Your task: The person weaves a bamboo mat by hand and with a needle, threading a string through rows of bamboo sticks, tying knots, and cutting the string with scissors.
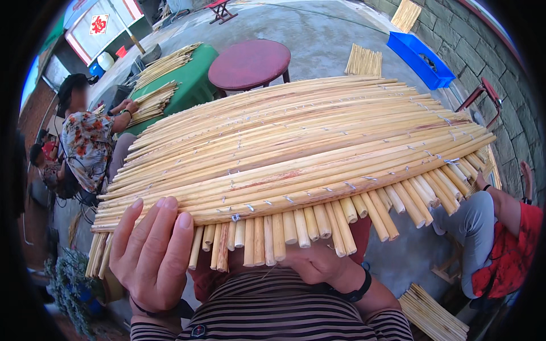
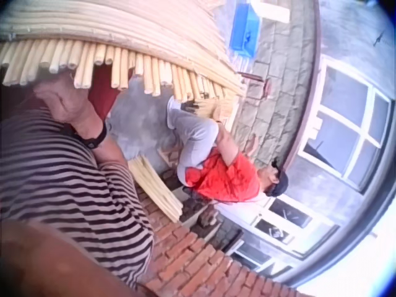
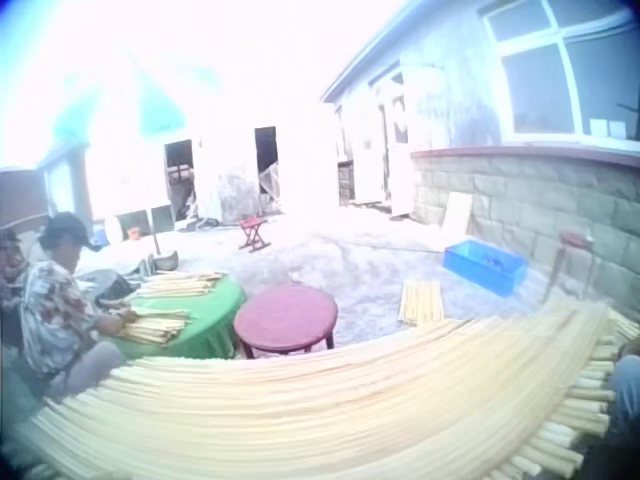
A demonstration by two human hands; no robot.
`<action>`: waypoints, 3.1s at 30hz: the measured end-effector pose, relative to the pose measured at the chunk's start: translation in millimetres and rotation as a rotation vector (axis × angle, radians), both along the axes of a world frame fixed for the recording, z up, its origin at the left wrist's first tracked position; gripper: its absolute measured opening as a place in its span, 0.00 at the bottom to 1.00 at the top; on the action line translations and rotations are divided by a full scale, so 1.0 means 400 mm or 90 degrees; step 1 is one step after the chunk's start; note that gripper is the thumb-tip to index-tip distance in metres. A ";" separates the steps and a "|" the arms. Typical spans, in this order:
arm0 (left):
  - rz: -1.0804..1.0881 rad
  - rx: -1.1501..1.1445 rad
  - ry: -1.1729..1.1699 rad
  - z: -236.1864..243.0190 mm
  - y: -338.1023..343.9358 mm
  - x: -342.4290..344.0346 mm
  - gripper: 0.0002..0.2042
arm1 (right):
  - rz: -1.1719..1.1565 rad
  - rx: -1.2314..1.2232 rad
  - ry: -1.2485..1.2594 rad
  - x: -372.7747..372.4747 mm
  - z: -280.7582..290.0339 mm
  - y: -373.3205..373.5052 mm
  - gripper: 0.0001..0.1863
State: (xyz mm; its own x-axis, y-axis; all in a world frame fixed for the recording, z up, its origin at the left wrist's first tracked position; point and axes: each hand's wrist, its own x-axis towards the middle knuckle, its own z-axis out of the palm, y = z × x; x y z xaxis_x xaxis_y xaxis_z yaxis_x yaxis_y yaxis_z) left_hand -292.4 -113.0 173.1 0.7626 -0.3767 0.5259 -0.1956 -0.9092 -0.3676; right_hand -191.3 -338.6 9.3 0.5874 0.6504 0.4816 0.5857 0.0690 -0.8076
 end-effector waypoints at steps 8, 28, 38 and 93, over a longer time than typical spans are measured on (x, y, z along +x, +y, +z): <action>-0.104 -0.086 0.058 -0.087 0.055 0.101 0.10 | 0.024 0.245 0.036 0.013 0.017 0.076 0.04; 0.022 -0.225 0.284 -0.366 0.254 0.420 0.06 | -0.174 0.092 0.012 0.153 -0.030 0.147 0.03; 0.102 -0.249 0.397 -0.327 0.270 0.522 0.16 | -0.171 0.048 0.120 0.348 0.026 0.235 0.01; 0.107 -0.607 0.371 -0.328 0.289 0.271 0.05 | 0.090 0.046 0.371 0.287 0.058 0.354 0.03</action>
State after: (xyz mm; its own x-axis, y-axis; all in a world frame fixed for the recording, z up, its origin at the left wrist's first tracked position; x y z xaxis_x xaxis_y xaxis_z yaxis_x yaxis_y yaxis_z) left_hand -184.1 2.6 42.1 0.9887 0.1193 0.0908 0.0416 -0.8005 0.5979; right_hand -76.4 -197.1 32.5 0.6785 0.7185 0.1529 0.0299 0.1809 -0.9830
